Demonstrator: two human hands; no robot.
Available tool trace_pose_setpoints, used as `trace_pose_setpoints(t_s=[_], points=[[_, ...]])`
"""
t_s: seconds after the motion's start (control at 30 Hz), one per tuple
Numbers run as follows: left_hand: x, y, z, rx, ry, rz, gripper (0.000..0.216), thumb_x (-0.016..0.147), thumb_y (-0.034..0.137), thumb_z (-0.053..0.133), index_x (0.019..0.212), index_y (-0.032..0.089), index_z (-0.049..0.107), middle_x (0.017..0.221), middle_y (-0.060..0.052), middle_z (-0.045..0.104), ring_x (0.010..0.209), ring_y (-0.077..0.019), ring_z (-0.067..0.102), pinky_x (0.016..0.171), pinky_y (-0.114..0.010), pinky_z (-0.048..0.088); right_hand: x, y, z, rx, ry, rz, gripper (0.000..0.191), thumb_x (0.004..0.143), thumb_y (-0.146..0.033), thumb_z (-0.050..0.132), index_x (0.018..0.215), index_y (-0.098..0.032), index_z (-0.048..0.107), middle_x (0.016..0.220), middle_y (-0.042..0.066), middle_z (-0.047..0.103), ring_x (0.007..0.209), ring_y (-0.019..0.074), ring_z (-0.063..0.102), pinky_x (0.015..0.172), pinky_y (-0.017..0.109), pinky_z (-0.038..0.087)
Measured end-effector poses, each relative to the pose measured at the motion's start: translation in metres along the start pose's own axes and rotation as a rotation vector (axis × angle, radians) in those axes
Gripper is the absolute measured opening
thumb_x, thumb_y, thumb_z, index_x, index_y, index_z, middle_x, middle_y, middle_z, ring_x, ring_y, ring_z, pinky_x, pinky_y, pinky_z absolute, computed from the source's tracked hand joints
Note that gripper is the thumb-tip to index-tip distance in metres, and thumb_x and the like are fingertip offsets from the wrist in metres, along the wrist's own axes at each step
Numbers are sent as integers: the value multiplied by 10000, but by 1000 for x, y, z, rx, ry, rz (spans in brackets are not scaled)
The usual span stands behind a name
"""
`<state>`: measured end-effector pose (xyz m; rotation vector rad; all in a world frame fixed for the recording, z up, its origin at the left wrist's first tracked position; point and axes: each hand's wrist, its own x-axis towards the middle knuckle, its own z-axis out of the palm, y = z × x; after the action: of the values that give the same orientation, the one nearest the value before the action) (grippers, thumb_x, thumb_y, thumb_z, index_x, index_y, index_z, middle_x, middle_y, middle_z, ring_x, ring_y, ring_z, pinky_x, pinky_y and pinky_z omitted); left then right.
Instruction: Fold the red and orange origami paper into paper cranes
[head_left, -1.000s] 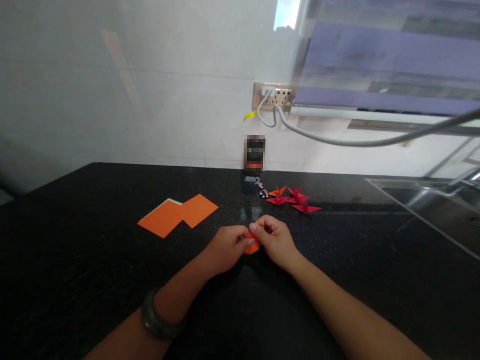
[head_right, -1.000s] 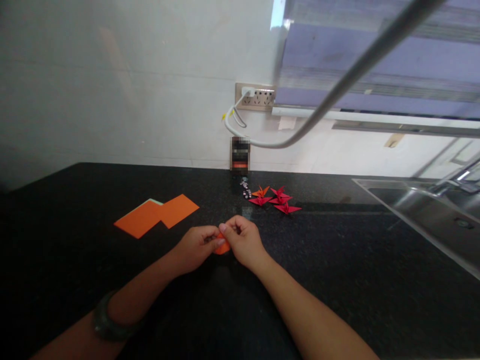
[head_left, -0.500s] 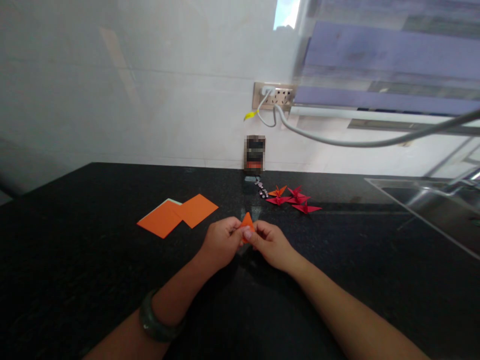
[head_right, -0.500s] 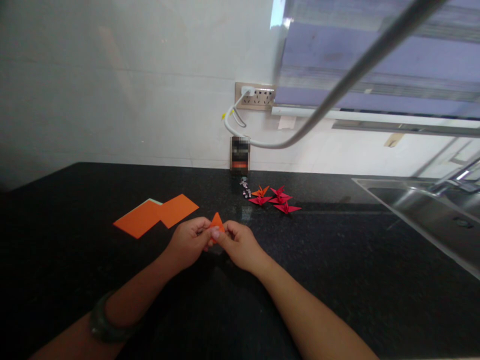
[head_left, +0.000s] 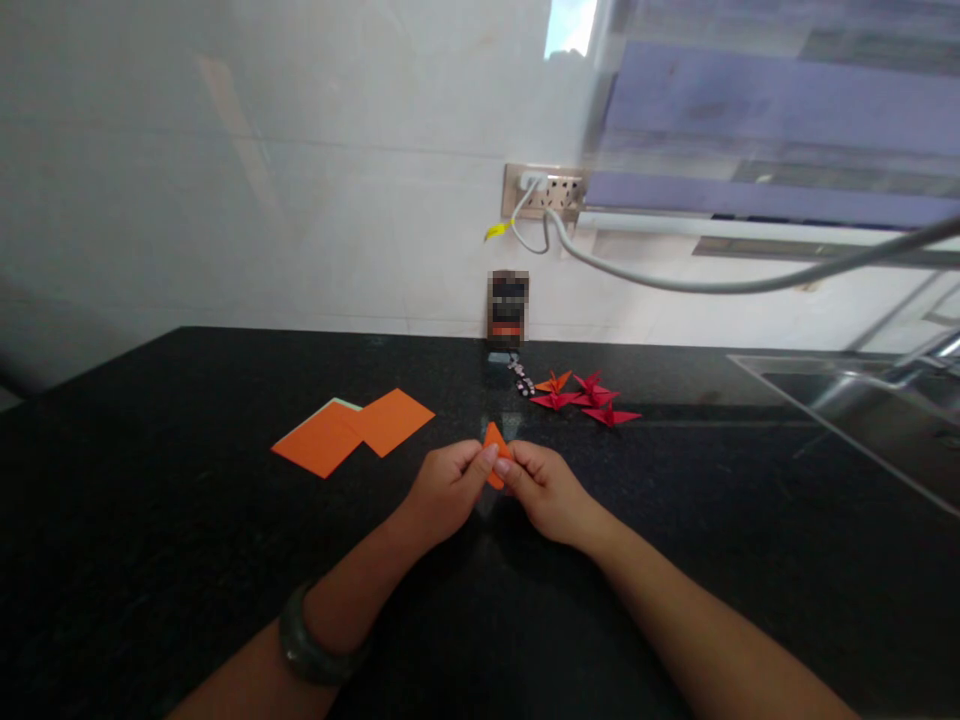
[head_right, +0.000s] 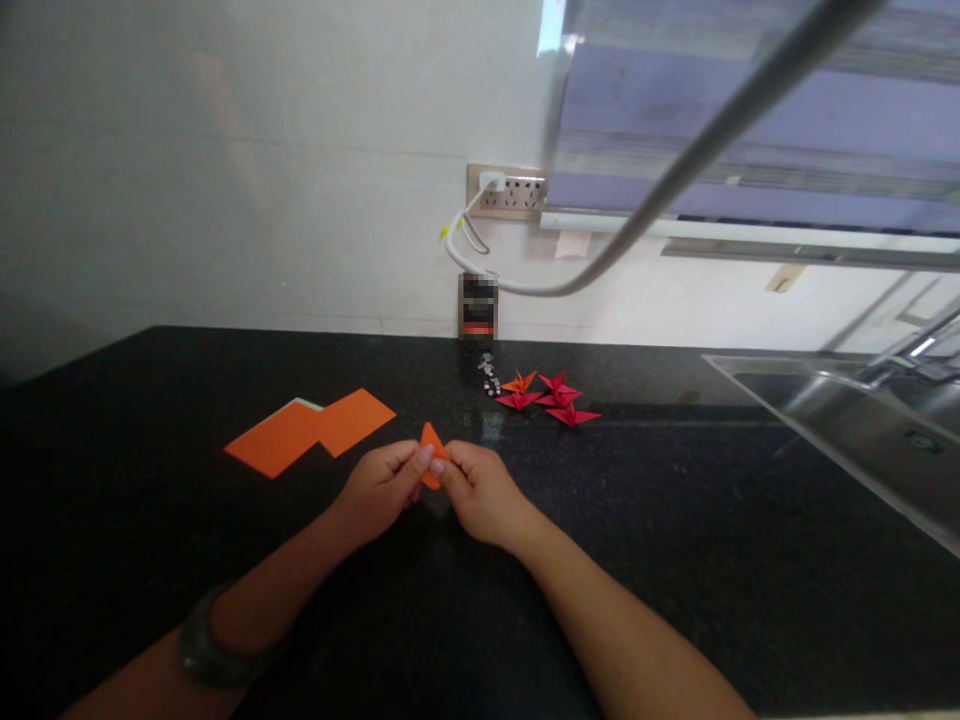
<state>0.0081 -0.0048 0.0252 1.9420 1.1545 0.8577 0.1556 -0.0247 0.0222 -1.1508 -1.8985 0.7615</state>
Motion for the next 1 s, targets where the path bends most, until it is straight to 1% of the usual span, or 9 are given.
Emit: trace_pose_setpoints(t_s=[0.13,0.27,0.33,0.43,0.5,0.57,0.77,0.9,1.0], points=[[-1,-2,-1,-72,-51,11,410,819,455,351,586,154,504,491,29,470,470,-93,450,460,-206,332,-1,-1,0,33,-70,-40,263,858,-309,391,671,-157,495,625,-15,465,587,95,430,557,201,357],[-1,-3,-2,-83,-58,13,410,811,447,376,560,150,505,486,27,470,461,-91,444,450,-207,330,0,4,5,90,-83,25,284,848,-341,406,658,-153,501,605,-18,456,570,91,413,535,200,343],[-1,-3,-2,-95,-20,9,412,815,446,369,553,153,494,481,29,465,458,-91,441,452,-209,330,0,6,8,158,-76,83,279,834,-360,428,661,-154,499,581,-30,434,534,82,387,503,197,322],[0,-4,-1,-112,72,-3,416,819,454,352,550,161,473,480,30,458,461,-95,441,458,-215,334,-2,8,11,284,-101,146,248,790,-385,496,678,-163,483,568,-49,404,497,69,345,468,191,290],[1,-4,-1,-128,120,-19,410,823,456,341,561,165,465,484,29,457,466,-99,446,463,-221,339,-2,8,12,318,-118,157,252,766,-387,526,657,-169,463,557,-56,389,491,67,328,463,192,277],[2,-5,-1,-143,142,-35,398,825,453,337,575,169,461,491,28,461,470,-103,452,468,-225,344,-2,6,12,302,-123,148,258,761,-374,531,626,-169,453,544,-56,381,494,68,324,466,196,272],[2,-3,-1,-115,135,-41,373,833,431,326,591,177,452,496,30,463,474,-111,462,475,-234,348,-2,3,10,286,-108,147,202,763,-308,520,629,-164,472,559,-47,417,502,71,341,475,198,281],[1,-1,-2,-77,103,-10,321,838,378,339,615,176,453,520,33,469,499,-108,463,492,-232,348,-1,4,10,274,-92,172,217,762,-327,521,630,-164,466,546,-48,413,493,72,347,476,200,292],[0,-1,-2,-94,55,14,293,840,359,351,645,172,463,542,34,480,519,-103,470,507,-227,356,-1,5,10,238,-54,190,243,748,-345,537,607,-166,451,533,-54,394,484,70,335,471,198,293]])
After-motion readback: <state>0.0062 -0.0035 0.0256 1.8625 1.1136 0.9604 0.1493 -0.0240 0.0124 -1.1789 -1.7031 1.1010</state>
